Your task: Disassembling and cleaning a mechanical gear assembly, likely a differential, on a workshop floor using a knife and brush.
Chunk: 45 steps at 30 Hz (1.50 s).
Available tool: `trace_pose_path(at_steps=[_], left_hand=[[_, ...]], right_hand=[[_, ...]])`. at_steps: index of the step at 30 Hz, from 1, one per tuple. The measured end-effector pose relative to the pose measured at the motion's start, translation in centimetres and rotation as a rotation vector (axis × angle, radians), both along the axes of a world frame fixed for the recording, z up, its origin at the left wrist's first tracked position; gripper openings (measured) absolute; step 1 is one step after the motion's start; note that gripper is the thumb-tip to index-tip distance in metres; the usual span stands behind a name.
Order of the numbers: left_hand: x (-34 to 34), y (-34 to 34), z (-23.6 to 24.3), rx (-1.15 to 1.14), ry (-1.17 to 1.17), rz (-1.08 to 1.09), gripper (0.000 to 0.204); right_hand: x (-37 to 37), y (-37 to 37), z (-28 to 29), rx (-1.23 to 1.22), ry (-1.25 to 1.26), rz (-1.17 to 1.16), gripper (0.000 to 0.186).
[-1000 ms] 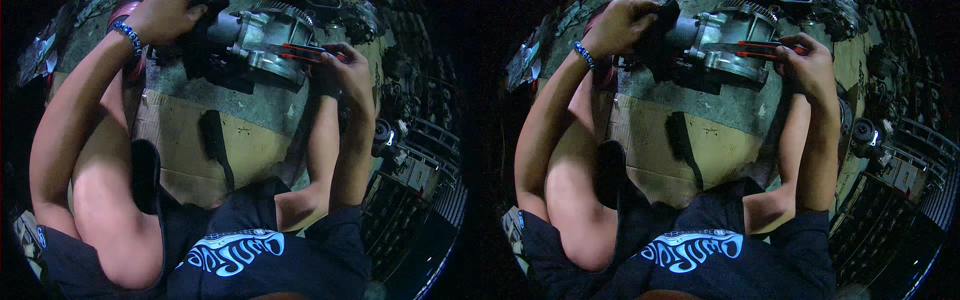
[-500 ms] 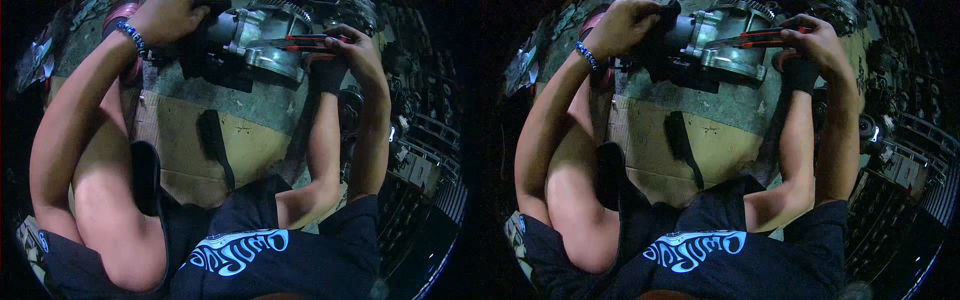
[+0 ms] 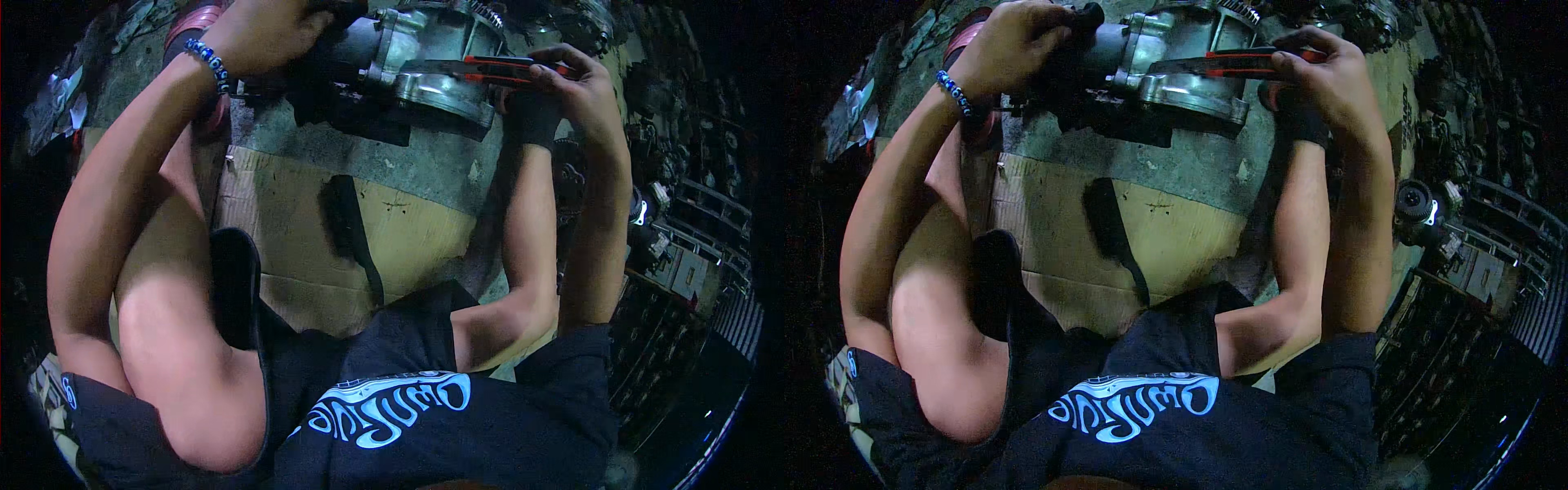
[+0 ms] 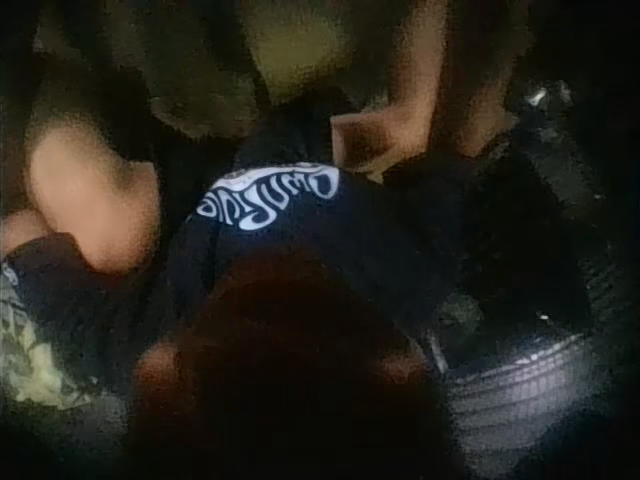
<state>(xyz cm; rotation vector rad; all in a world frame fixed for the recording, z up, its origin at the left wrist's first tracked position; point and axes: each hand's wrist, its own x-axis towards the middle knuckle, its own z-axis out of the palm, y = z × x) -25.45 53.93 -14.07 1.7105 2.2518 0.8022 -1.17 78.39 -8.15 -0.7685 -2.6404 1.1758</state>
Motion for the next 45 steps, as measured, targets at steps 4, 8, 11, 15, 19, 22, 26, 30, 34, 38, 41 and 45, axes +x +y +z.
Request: trace_pose_path(at_steps=[4, 8, 11, 15, 19, 22, 26, 30, 34, 38, 41, 45], left_hand=[[0.6, 0.1, 0.2, 0.026, 0.031, -0.015, 0.020], [0.4, -0.1, 0.3, -0.011, -0.029, -0.007, 0.019], [0.4, 0.1, 0.8, -0.086, -0.095, 0.043, 0.020], [-0.2, -0.3, -0.2, 0.058, 0.052, -0.020, 0.021], [-0.3, -0.6, -0.3, -0.012, 0.003, 0.020, 0.022], [-0.2, -0.5, -0.1, 0.028, 0.072, 0.012, 0.022], [0.3, 0.1, 0.8, -0.063, 0.088, 0.054, 0.022], [0.7, 0.2, 1.1, -0.120, -0.044, 0.061, 0.021], [0.1, 0.1, -0.1, 0.021, 0.039, -0.033, 0.019], [0.3, 0.2, -0.1, 0.020, -0.008, -0.021, 0.019], [0.0, -0.1, 0.0, -0.020, -0.011, 0.003, 0.019], [0.0, -0.1, 0.5, 0.030, -0.024, 0.020, 0.019]], right_hand=[[0.0, -0.1, -1.0, -0.051, -0.066, -0.063, 0.023], [-0.2, 0.9, -0.6, -0.114, 0.028, -0.043, 0.026], [-0.4, -1.1, -0.5, -0.006, -0.040, -0.012, 0.022], [0.6, -2.4, -0.3, 0.031, 0.048, -0.046, 0.020], [1.7, -4.2, -1.8, -0.005, 0.088, -0.144, 0.019], [2.4, -4.1, -1.7, 0.017, 0.085, -0.160, 0.018], [2.2, -3.2, -1.3, 0.017, 0.094, -0.158, 0.018], [1.5, -2.8, -1.5, -0.002, 0.087, -0.086, 0.018], [1.3, -2.6, 0.8, -0.124, 0.007, -0.174, 0.021], [0.1, -3.0, 1.9, 0.127, -0.021, -0.027, 0.017], [-1.2, -2.6, 3.4, -0.006, -0.049, 0.015, 0.015], [-1.7, -2.9, 3.5, 0.151, -0.114, 0.119, 0.013]])
